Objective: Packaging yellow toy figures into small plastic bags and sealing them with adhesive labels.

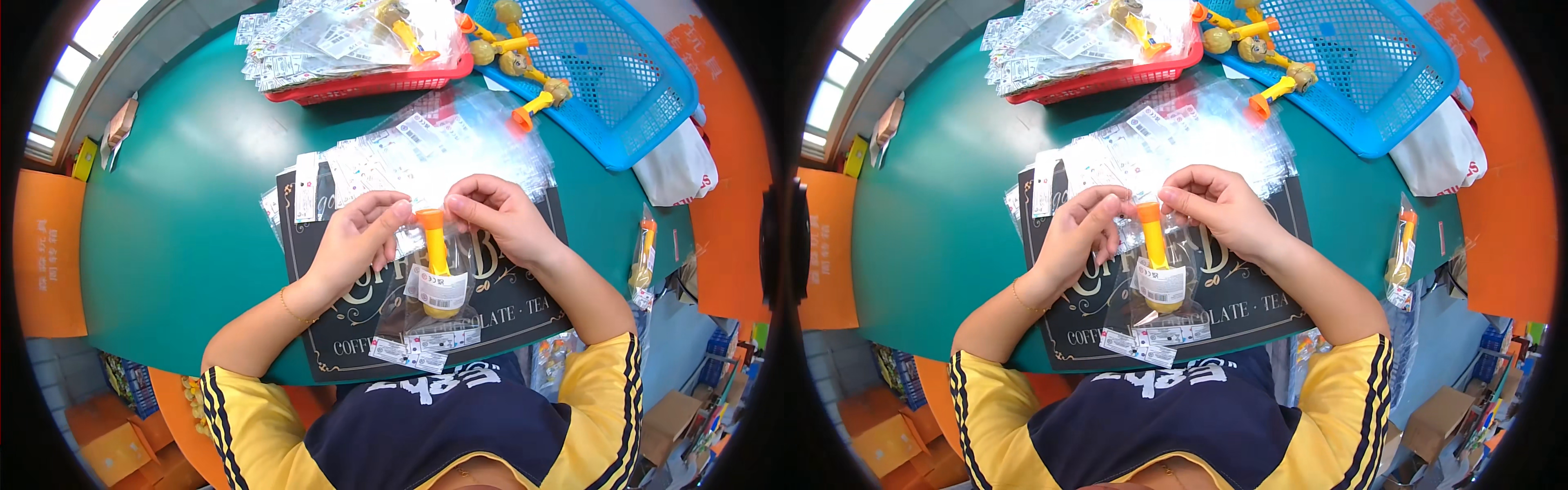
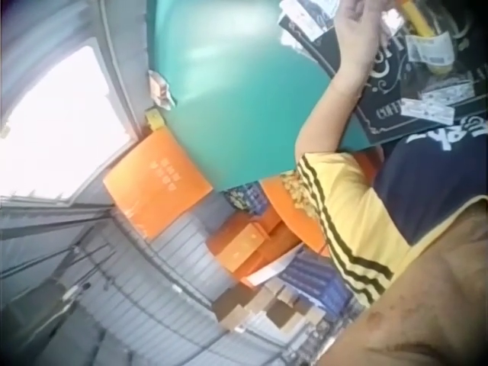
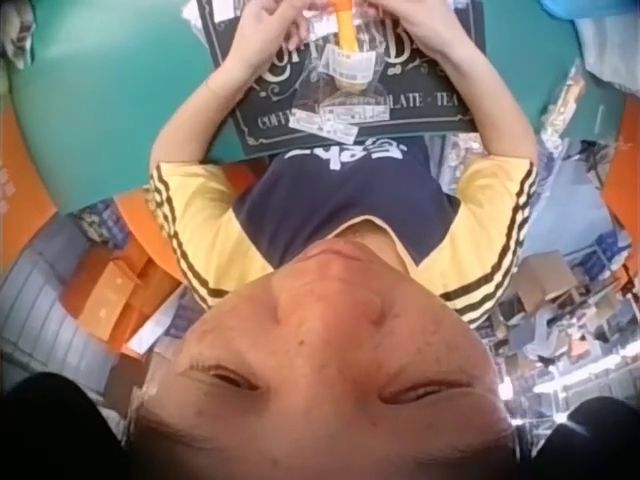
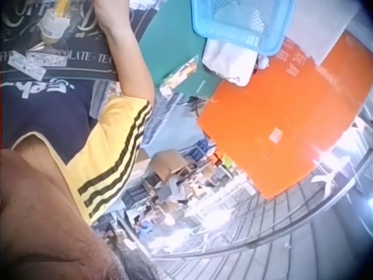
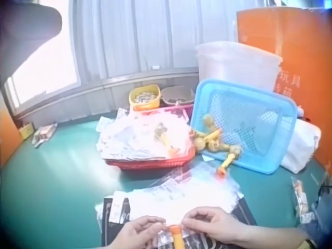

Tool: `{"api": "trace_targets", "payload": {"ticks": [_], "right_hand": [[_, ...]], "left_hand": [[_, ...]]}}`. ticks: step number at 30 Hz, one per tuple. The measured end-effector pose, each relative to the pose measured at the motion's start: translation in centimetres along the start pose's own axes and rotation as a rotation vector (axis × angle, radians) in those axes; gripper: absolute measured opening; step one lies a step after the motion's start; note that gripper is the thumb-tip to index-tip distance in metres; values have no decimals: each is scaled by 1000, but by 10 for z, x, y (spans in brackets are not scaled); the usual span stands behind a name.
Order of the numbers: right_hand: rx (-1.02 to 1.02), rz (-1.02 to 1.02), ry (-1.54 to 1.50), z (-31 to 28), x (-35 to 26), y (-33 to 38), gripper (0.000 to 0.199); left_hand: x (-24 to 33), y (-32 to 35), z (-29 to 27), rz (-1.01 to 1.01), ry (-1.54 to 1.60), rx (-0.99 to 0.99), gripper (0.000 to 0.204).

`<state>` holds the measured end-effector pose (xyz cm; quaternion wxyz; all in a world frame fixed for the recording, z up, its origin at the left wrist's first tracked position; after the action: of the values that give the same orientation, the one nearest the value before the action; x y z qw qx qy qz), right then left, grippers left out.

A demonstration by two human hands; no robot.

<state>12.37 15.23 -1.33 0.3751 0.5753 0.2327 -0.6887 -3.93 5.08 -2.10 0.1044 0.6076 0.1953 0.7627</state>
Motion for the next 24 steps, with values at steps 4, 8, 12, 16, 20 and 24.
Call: {"api": "trace_targets", "payload": {"ticks": [4,8,12,16,20,24], "right_hand": [[-47,-3,-36,2,-1,1,17],[-26,10,-53,3,1,1,17],[-29,23,-58,3,5,1,15],[-20,11,-56,3,4,-1,13],[75,22,-43,-8,8,-5,12],[33,30,-29,-8,9,-4,13]], "left_hand": [[0,3,5,-91,15,-6,32],[0,3,6,-11,1,27,24],[-1,1,4,-35,-19,36,21],[-9,-3,-1,-10,-2,2,18],[-8,-4,-5,89,99,35,12],[-8,-3,-3,144,141,11,8]]}}
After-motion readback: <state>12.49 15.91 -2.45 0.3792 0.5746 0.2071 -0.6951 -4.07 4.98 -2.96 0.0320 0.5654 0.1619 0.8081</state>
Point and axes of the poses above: each hand's wrist, its own y-axis away from the middle knuckle, its own z-axis out of the palm, x = y × z, the point moved 4 cm from there along -y, towards the middle knuckle, and after that the axes turned 7 degrees about -z, right-handed, at the moved point
